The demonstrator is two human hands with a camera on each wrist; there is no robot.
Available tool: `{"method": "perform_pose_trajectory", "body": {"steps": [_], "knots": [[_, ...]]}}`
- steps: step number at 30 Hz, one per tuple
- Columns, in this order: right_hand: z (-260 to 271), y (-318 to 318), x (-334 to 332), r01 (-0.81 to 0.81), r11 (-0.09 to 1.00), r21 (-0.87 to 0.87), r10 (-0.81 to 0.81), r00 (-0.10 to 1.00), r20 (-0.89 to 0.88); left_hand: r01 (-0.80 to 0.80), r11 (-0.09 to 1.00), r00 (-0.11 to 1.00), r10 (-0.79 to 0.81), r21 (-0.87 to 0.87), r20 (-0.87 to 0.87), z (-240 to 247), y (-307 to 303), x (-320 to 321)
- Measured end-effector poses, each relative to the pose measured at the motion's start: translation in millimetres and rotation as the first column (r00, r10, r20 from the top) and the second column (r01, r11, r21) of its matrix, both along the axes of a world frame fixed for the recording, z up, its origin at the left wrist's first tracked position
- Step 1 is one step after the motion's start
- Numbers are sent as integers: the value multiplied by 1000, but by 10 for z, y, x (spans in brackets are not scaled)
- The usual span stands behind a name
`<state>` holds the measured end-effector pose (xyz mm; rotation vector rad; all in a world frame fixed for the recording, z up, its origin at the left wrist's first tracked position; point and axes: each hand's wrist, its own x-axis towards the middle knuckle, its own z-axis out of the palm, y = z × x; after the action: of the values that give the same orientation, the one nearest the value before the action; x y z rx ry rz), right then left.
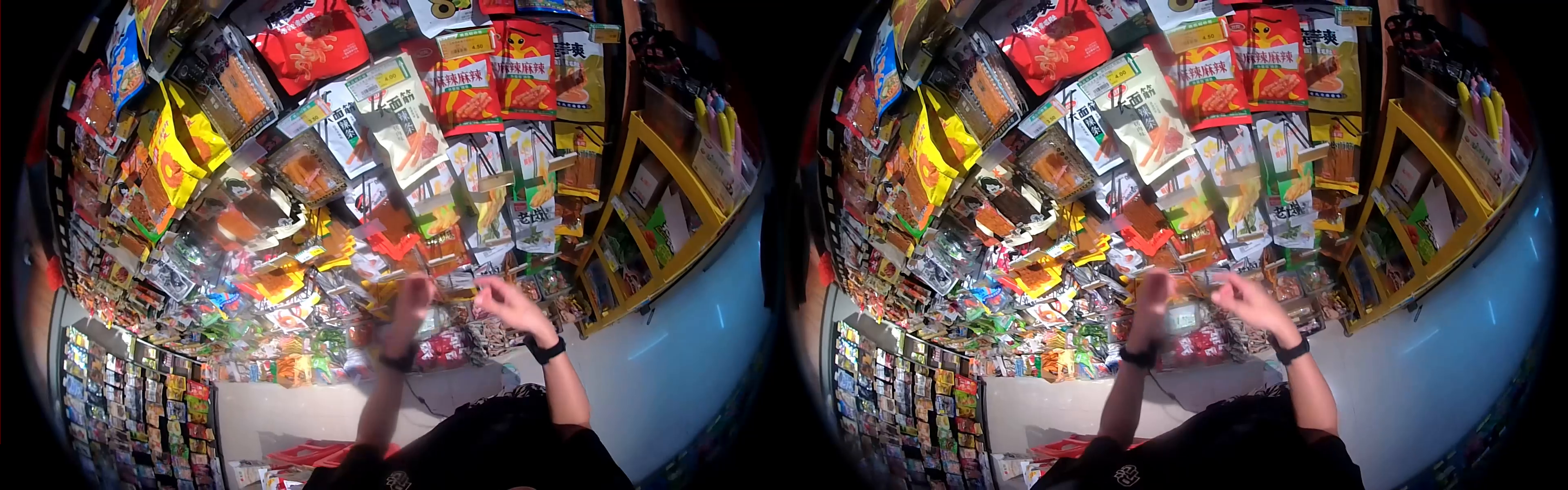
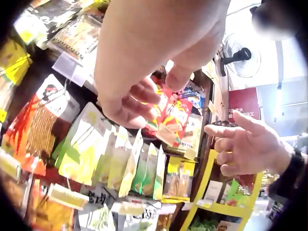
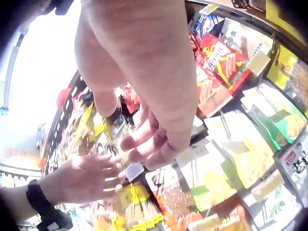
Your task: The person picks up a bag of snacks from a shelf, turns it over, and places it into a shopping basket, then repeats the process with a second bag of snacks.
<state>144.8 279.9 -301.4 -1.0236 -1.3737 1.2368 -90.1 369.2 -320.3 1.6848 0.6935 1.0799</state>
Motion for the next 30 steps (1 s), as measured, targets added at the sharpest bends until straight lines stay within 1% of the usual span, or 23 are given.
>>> {"method": "perform_pose_trajectory", "body": {"steps": [2, 3, 4, 5, 6, 7, 9, 10, 12, 13, 14, 16, 17, 18, 20, 21, 24, 25, 26, 27, 28, 29, 30], "knots": [[251, 282, 45, 62, 998, 28, -60, 995, -80, -280, 959, 960, 280, 52, 1, 125, 499, 126], [285, 408, 50, 89, 995, 41, -83, 987, -135, -297, 952, 954, 293, 69, 60, 281, 669, 211], [322, 510, 36, 79, 996, 37, -73, 987, -141, -317, 945, 945, 307, 82, 115, 438, 809, 289], [347, 595, 8, 96, 994, 59, -74, 950, -303, -349, 936, 931, 343, 34, 126, 531, 970, 348], [362, 665, -24, 119, 990, 74, -72, 886, -457, -381, 925, 916, 379, -13, 135, 608, 1098, 404], [369, 730, -51, 105, 991, 80, -51, 862, -504, -390, 921, 913, 389, -15, 125, 663, 1204, 476], [344, 861, -156, 89, 994, 56, -43, 830, -556, -483, 871, 864, 491, -88, 110, 759, 1382, 630], [315, 939, -184, 80, 996, 35, -43, 798, -601, -485, 871, 865, 491, -76, 104, 793, 1412, 672], [218, 1098, -193, 55, 997, 62, -8, 807, -591, -547, 837, 836, 546, -19, -53, 848, 1549, 772], [182, 1172, -205, 27, 998, 49, 11, 764, -646, -513, 858, 858, 513, 34, 18, 847, 1583, 819], [166, 1225, -209, -2, 999, 36, 27, 717, -697, -507, 861, 862, 507, 45, 18, 819, 1672, 802], [187, 1296, -220, -6, 999, 46, 37, 704, -709, -431, 901, 902, 429, -51, -36, 724, 1868, 721], [200, 1342, -228, -2, 999, 44, 32, 730, -683, -470, 882, 882, 468, -23, -52, 700, 1891, 716], [207, 1380, -232, -1, 999, 40, 27, 754, -656, -481, 877, 874, 480, 7, -76, 701, 1875, 702], [202, 1447, -229, -14, 999, 51, 44, 743, -667, -493, 867, 861, 498, 75, -102, 684, 1792, 670], [192, 1472, -241, -2, 999, 46, 33, 725, -688, -479, 868, 875, 485, 128, -14, 697, 1705, 707], [153, 1563, -223, 6, 1000, 29, 17, 696, -718, -470, 872, 881, 474, 135, 2, 742, 1366, 709], [184, 1571, -183, -20, 1000, 10, 21, 666, -746, -435, 893, 900, 436, 115, 17, 827, 1211, 739], [224, 1560, -163, -48, 999, -10, 23, 636, -772, -442, 890, 896, 444, 110, 11, 917, 1058, 786], [276, 1523, -161, -16, 1000, -12, 1, 623, -782, -400, 916, 916, 399, 35, 43, 994, 905, 843], [191, 1566, -176, -30, 999, -20, 3, 625, -781, -355, 934, 930, 357, -40, 82, 1004, 792, 869], [48, 1631, -175, -13, 998, 54, 51, 591, -805, -331, 932, 932, 347, -149, 100, 945, 711, 856], [-19, 1658, -162, 8, 992, 128, 102, 556, -825, -343, 927, 928, 360, -155, 100, 931, 637, 872]]}}
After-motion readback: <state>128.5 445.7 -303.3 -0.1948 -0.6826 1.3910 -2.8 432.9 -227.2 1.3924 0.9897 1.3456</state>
